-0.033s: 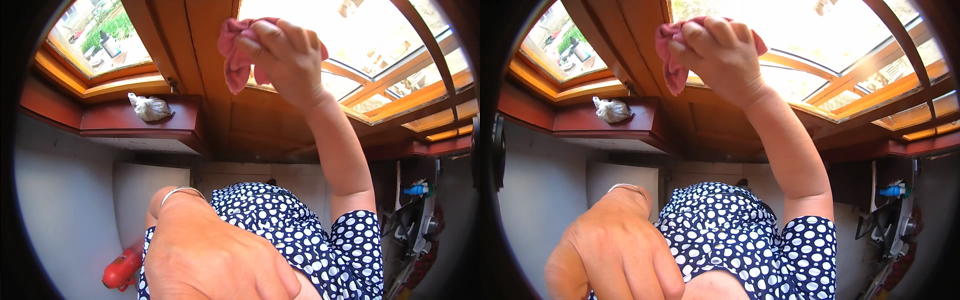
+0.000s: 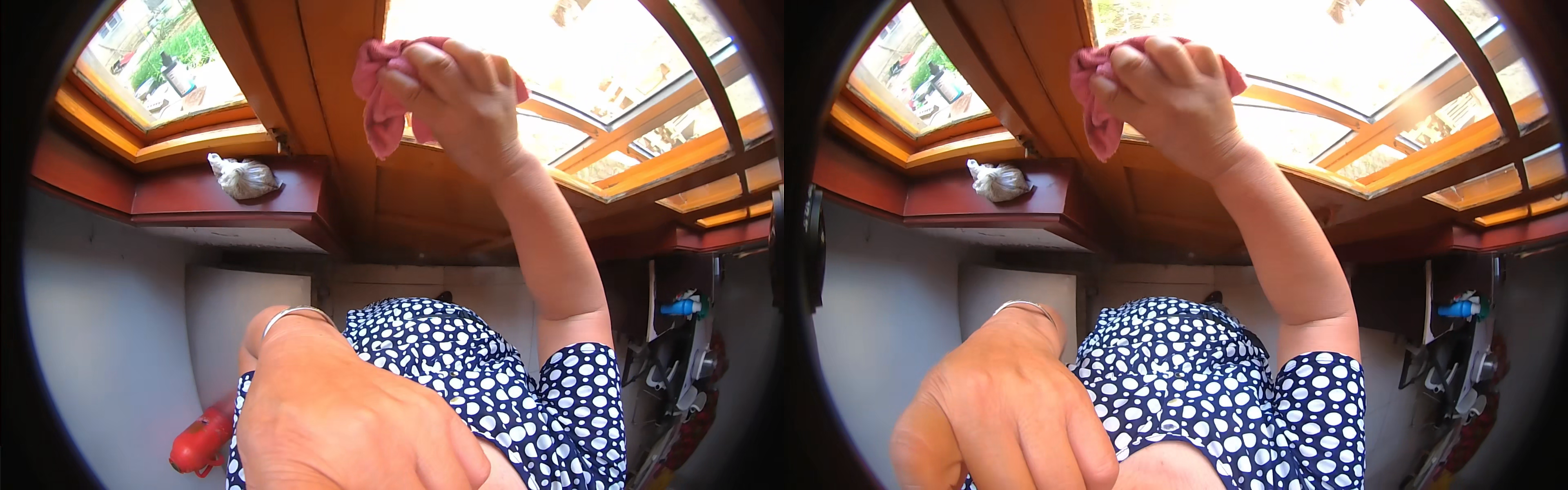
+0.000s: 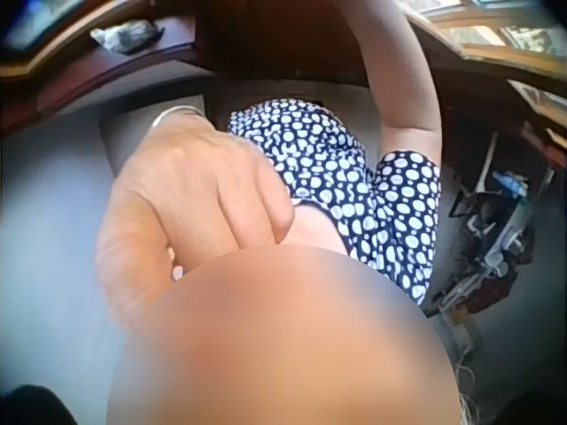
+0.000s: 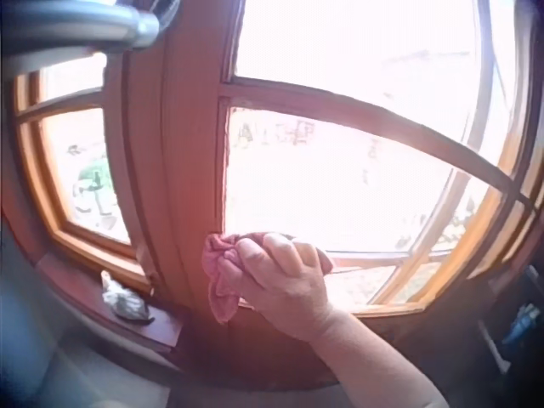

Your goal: The person cleans a multi-pane wooden window using a pink cloth. They wipe the glass panes, the wooden frames, and the window sill, moving a small decorative shell aside to clean underneath it. The person also wipes the lower wall area near the window.

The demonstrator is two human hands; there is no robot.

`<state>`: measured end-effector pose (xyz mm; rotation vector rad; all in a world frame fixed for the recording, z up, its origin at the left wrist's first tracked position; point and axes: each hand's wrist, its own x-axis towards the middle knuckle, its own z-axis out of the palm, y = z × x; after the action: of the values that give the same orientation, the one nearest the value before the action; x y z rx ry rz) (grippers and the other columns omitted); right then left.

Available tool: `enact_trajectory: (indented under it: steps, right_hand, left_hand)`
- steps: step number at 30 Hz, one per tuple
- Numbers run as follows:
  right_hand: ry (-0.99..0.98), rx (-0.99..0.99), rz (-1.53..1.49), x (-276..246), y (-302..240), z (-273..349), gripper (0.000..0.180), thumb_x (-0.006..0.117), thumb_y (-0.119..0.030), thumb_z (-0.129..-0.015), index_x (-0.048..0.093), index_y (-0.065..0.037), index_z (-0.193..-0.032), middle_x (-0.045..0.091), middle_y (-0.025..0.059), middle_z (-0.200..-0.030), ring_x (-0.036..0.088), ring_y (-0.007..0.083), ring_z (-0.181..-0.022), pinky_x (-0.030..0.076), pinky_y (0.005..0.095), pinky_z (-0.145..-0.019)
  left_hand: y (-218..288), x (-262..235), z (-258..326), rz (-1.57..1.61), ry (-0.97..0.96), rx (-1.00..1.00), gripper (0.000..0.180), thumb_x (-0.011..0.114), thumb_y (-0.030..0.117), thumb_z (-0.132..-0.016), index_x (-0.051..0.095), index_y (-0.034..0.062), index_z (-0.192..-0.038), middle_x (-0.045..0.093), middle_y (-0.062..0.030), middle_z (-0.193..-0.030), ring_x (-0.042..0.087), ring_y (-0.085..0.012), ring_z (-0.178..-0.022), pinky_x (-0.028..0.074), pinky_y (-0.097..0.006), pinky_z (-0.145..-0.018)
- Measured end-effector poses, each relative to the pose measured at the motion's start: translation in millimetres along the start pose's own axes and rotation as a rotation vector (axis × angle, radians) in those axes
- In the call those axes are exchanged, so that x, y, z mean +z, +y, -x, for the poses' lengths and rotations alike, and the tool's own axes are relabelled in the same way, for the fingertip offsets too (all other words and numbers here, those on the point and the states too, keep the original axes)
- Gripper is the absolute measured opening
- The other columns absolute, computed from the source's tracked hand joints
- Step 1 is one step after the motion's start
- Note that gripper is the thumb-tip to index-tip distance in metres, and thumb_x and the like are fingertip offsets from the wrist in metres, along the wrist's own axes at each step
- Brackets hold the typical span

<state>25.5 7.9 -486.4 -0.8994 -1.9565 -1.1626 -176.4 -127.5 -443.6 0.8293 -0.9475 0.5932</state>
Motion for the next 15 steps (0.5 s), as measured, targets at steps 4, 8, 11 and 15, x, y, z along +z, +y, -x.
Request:
enact_trajectory:
  steps: [4,8,11,15]
  right_hand:
    - [-0.108,0.014,-0.073,7.1,-16.9,28.0,0.031,0.072,-0.024,-0.074,0.067,-0.028,-0.105,0.058,-0.0053,-0.115,0.053,0.0170,-0.111,0.044,0.0364,-0.085]
    - [-0.143,0.012,-0.104,14.0,-30.2,52.3,0.031,0.071,-0.023,-0.075,0.066,-0.025,-0.105,0.059,-0.0043,-0.114,0.054,0.0174,-0.111,0.044,0.0360,-0.086]
    - [-0.236,0.018,-0.139,12.0,-42.1,70.8,0.030,0.070,-0.021,-0.078,0.065,-0.024,-0.108,0.059,-0.0034,-0.117,0.055,0.0175,-0.112,0.043,0.0355,-0.088]
    - [-0.305,0.088,-0.192,7.5,-47.4,92.0,0.028,0.066,-0.020,-0.082,0.063,-0.022,-0.109,0.060,-0.0014,-0.117,0.056,0.0191,-0.112,0.045,0.0368,-0.091]
  left_hand:
    - [5.2,-2.3,-15.8,-0.105,0.020,0.070,0.030,0.050,0.024,-0.100,0.044,0.0056,-0.077,0.045,-0.0104,-0.064,0.041,-0.0277,-0.051,0.033,-0.041,-0.050]
    - [-17.6,12.3,-20.1,-0.301,0.123,0.255,0.037,0.044,0.032,-0.108,0.067,0.0034,-0.103,0.058,-0.0069,-0.070,0.047,-0.0165,-0.050,0.032,-0.031,-0.047]
    - [-28.4,16.6,-12.1,-0.299,0.200,0.317,0.033,0.047,0.031,-0.108,0.066,0.0052,-0.105,0.060,-0.0074,-0.073,0.053,-0.0177,-0.054,0.036,-0.032,-0.050]
    - [2.1,-32.9,-2.6,-0.433,0.012,-0.152,0.026,0.066,0.009,-0.093,0.045,0.0045,-0.077,0.055,-0.0145,-0.069,0.059,-0.0319,-0.063,0.049,-0.041,-0.059]
